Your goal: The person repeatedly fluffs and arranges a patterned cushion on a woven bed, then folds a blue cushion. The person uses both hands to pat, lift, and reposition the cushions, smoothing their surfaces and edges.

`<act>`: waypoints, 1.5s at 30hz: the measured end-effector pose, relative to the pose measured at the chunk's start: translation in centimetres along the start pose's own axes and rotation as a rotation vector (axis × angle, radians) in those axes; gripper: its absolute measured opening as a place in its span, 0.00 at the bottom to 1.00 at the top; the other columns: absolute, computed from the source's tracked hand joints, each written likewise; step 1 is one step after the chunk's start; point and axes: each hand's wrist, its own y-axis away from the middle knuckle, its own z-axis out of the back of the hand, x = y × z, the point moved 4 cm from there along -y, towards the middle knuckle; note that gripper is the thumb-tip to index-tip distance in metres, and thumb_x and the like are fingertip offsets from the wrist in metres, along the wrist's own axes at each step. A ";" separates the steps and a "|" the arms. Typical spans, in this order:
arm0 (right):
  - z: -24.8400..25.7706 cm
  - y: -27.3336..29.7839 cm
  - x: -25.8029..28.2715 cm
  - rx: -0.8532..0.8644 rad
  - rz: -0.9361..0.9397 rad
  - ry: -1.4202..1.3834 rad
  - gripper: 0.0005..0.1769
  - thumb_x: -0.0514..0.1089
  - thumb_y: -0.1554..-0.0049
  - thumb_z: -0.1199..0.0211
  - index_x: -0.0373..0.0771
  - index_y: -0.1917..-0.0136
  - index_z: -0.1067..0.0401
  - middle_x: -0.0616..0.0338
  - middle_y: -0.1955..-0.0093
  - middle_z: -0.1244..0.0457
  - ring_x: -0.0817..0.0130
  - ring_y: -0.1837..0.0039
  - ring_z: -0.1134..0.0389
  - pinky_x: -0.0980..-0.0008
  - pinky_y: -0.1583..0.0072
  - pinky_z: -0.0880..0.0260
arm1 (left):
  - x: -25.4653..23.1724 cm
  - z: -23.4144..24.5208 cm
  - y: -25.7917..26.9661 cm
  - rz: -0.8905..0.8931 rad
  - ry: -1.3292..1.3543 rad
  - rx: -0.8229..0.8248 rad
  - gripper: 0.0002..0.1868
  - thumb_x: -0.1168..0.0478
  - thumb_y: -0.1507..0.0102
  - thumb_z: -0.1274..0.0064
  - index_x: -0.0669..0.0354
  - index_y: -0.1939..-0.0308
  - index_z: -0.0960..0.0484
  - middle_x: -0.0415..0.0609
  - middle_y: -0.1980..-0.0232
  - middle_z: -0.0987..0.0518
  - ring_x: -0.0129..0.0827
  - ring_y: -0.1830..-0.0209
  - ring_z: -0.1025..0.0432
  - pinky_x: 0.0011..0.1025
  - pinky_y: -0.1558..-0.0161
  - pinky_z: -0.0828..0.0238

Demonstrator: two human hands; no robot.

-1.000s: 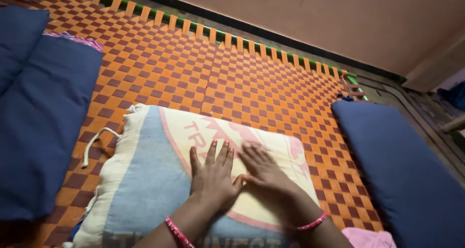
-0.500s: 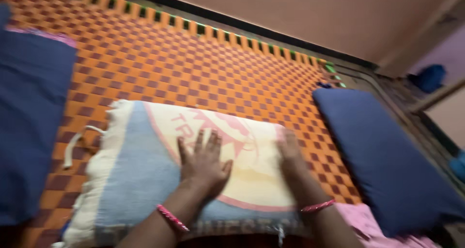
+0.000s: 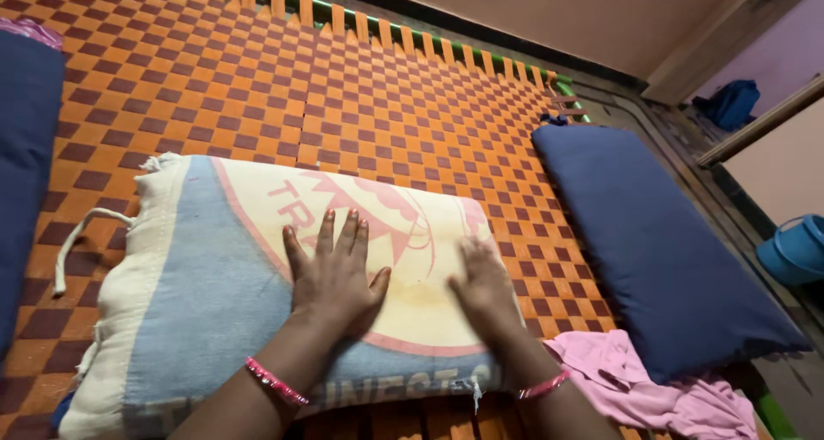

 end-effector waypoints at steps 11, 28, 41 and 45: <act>-0.4 -4.0 5.4 0.136 0.018 -0.332 0.35 0.53 0.35 0.53 0.38 0.20 0.48 0.42 0.18 0.50 0.50 0.17 0.51 0.56 0.20 0.56 | 0.5 0.4 0.8 0.003 0.037 -0.054 0.43 0.35 0.35 0.71 0.50 0.20 0.58 0.39 0.16 0.62 0.38 0.17 0.71 0.70 0.30 0.87; -6.9 -12.8 -11.6 0.235 -0.280 -0.272 0.34 0.61 0.33 0.65 0.46 0.20 0.47 0.57 0.15 0.55 0.63 0.14 0.61 0.60 0.19 0.64 | -0.2 -0.2 -0.2 -0.017 0.044 -0.064 0.42 0.37 0.35 0.68 0.51 0.21 0.54 0.39 0.17 0.58 0.36 0.18 0.66 0.72 0.31 0.88; -5.0 -5.7 4.5 -0.122 0.254 0.264 0.27 0.54 0.38 0.52 0.51 0.27 0.35 0.55 0.20 0.47 0.53 0.18 0.52 0.54 0.21 0.58 | 0.0 -0.7 0.7 -0.038 0.020 -0.260 0.40 0.37 0.32 0.68 0.54 0.21 0.47 0.45 0.16 0.51 0.41 0.16 0.61 0.73 0.28 0.80; -3.2 -3.6 8.6 -0.110 0.199 0.024 0.30 0.54 0.38 0.52 0.48 0.24 0.37 0.51 0.19 0.49 0.53 0.17 0.55 0.53 0.22 0.61 | 4.8 -3.3 3.8 -0.004 0.062 -0.290 0.46 0.30 0.36 0.67 0.53 0.22 0.48 0.45 0.17 0.53 0.41 0.17 0.62 0.76 0.31 0.78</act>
